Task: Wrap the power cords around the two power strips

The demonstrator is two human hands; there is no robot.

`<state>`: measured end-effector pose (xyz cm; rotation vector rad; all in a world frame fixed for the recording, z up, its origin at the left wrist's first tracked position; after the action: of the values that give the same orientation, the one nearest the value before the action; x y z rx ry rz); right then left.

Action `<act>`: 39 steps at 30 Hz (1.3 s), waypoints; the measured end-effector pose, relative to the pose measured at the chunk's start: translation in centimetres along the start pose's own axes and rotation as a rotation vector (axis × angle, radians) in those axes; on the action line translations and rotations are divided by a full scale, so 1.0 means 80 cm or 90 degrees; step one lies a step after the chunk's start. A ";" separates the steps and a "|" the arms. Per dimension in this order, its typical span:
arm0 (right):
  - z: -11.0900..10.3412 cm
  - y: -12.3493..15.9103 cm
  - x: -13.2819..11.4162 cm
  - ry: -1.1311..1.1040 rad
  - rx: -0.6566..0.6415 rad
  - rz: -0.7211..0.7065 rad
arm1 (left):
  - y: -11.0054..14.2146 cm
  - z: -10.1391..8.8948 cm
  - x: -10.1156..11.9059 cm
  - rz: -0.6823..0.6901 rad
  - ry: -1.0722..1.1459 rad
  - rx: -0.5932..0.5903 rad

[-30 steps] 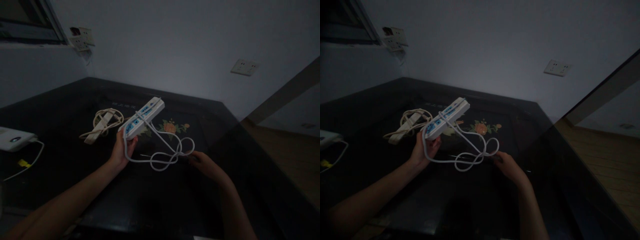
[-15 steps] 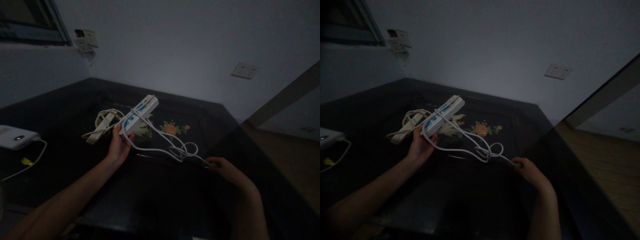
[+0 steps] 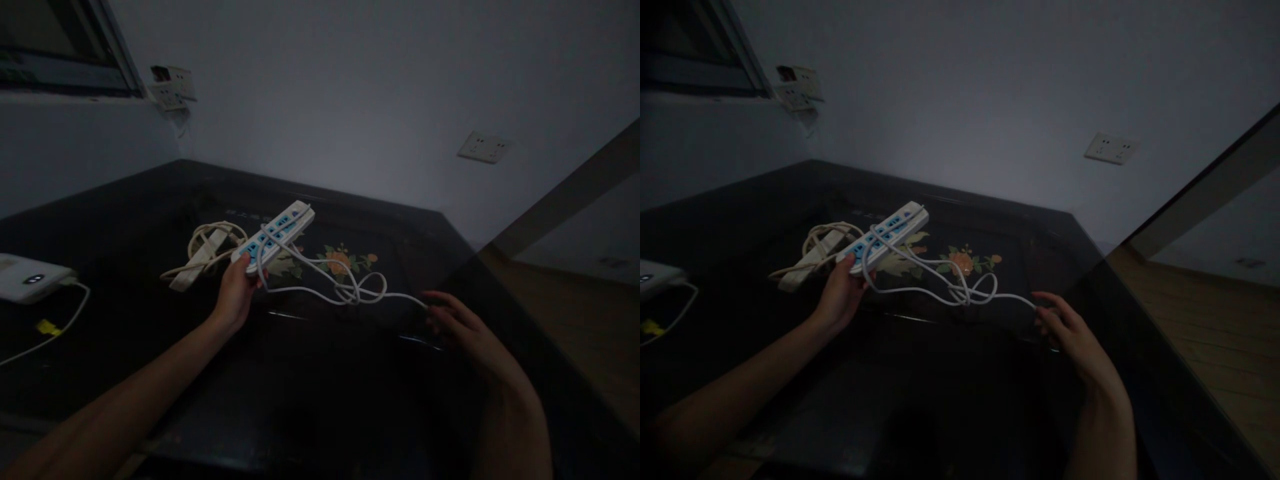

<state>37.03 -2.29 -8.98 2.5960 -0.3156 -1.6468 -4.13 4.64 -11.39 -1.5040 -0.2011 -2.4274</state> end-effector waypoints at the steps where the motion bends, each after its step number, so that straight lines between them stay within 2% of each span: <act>1: 0.001 0.002 -0.003 -0.016 0.004 -0.001 | 0.000 -0.001 -0.004 -0.012 -0.013 0.001; 4: 0.002 0.003 -0.012 -0.055 0.021 -0.041 | 0.003 0.000 -0.009 -0.027 -0.047 -0.005; 12: 0.001 0.007 -0.033 -0.171 0.168 -0.192 | 0.019 0.020 -0.002 0.008 -0.147 -0.086; 17: 0.016 0.009 -0.051 -0.153 0.200 -0.227 | 0.026 0.026 -0.004 0.012 -0.199 -0.131; 20: 0.027 0.000 -0.067 -0.160 0.184 -0.225 | 0.030 0.030 -0.006 0.005 -0.229 -0.183; 24: 0.046 -0.019 -0.079 -0.172 0.106 -0.206 | 0.038 0.039 -0.006 0.004 -0.267 -0.260; 29: 0.053 -0.035 -0.066 -0.177 0.105 -0.184 | 0.044 0.046 -0.003 0.006 -0.280 -0.300; 35: 0.058 -0.035 -0.046 -0.151 0.115 -0.157 | 0.047 0.041 -0.017 -0.009 -0.238 -0.339; 39: 0.060 -0.033 -0.043 -0.109 0.121 -0.154 | 0.052 0.041 -0.025 -0.015 -0.237 -0.404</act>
<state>31.69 1.28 -8.35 2.7254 -0.1793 -2.0191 0.79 1.84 -11.82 -2.2149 0.5352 -2.3165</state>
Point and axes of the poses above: each hand's wrist, its own y-axis away from the middle knuckle, its own z-axis out of the palm, x = y × z, the point moved 6 cm from there along -y, towards the middle knuckle, and after that the axes turned 3 degrees about -y, right-handed, at the moved point
